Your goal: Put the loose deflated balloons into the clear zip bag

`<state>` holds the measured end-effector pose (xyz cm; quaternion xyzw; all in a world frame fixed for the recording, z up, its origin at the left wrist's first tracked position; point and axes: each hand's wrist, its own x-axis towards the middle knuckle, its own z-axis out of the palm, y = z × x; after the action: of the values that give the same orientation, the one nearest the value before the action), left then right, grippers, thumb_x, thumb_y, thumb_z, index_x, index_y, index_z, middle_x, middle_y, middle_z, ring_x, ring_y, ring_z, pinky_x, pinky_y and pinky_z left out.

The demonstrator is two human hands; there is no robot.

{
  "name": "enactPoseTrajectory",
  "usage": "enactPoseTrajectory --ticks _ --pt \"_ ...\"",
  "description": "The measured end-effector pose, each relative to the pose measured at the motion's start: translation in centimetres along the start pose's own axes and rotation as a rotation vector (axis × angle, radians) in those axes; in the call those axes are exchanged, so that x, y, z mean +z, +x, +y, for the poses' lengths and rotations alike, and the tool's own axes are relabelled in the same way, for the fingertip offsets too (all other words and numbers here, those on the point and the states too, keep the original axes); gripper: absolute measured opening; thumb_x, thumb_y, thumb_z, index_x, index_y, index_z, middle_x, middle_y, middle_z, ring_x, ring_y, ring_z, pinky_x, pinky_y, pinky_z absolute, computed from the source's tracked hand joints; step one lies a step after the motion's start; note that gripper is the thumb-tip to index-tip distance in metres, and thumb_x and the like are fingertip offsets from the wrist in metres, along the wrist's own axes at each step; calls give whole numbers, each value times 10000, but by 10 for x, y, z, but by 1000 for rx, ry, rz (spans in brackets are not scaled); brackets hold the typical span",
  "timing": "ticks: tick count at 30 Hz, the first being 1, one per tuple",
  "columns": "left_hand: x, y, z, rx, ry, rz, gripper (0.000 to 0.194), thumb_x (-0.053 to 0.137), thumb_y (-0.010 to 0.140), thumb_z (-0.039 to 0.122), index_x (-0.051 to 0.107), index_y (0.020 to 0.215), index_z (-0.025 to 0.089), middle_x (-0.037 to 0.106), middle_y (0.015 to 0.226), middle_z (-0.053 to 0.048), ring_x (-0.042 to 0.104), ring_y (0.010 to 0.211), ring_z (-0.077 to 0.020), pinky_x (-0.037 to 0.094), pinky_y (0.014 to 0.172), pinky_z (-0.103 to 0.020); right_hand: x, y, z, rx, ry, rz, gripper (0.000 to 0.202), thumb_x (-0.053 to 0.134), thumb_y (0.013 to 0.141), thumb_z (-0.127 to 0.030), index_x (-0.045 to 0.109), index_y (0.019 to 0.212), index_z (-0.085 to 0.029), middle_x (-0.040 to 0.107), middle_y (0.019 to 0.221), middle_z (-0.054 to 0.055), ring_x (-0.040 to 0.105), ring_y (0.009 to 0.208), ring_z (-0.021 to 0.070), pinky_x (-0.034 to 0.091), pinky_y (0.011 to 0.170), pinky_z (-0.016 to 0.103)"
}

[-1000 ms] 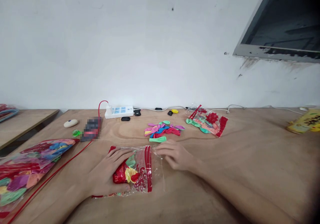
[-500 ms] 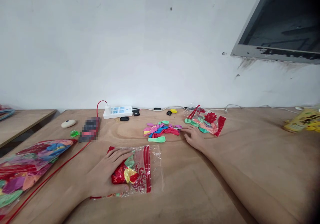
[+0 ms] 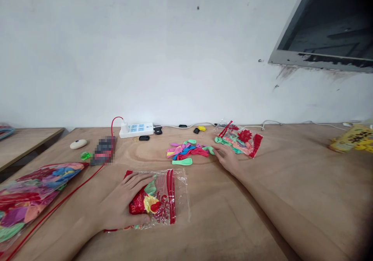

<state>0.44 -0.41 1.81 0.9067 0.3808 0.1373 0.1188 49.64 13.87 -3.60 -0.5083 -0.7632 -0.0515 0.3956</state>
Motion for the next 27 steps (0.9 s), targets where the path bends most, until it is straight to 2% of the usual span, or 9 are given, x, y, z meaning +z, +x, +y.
enactPoseTrajectory --ticks 8,12,15,19,23,25,27 --pt "-2 0 2 5 6 0 986 768 835 735 369 1636 321 484 1628 -114 517 1438 -385 409 1218 -555 -3 0 -3 80 -29 7 392 444 1072 -373 731 1276 -201 766 1246 111 720 1137 322 559 989 501" --pt "-1 -1 2 -1 8 -7 980 761 841 740 367 1633 315 472 1636 -115 502 1454 -380 398 1229 -554 -10 -3 -15 100 -42 -20 425 519 1055 -453 676 1358 -200 774 1186 110 713 1132 327 545 1006 500" --pt "-1 -1 2 -6 -6 -11 993 771 834 738 357 1636 325 466 1642 -108 491 1465 -375 409 1225 -542 -16 -5 -24 43 -83 -16 508 619 996 -522 642 1400 -215 733 1236 122 669 1187 336 514 1049 504" --pt "-1 0 2 -10 -18 -13 1000 779 826 737 358 1638 332 471 1641 -101 500 1459 -378 417 1219 -545 -18 -7 -30 -38 -130 -44 549 648 952 -467 617 1445 -228 683 1312 137 617 1218 355 478 1061 529" --pt "0 0 0 -14 -9 -15 995 767 828 750 369 1633 323 465 1645 -104 495 1463 -381 411 1222 -551 -15 -6 -28 36 4 -76 478 668 909 -399 704 1364 -255 759 1122 94 635 1104 350 501 998 529" --pt "1 0 -1 -7 -12 -5 1004 775 820 748 370 1635 325 473 1640 -99 501 1456 -380 412 1222 -545 -13 -5 -28 57 59 -49 397 651 934 -416 753 1288 -267 775 1038 77 654 1043 330 518 982 520" --pt "1 0 -2 4 -12 8 1006 781 818 741 368 1638 330 482 1635 -97 506 1451 -380 411 1222 -543 -13 -3 -31 79 107 4 335 598 984 -436 783 1198 -257 784 1042 76 678 1032 310 540 981 507"
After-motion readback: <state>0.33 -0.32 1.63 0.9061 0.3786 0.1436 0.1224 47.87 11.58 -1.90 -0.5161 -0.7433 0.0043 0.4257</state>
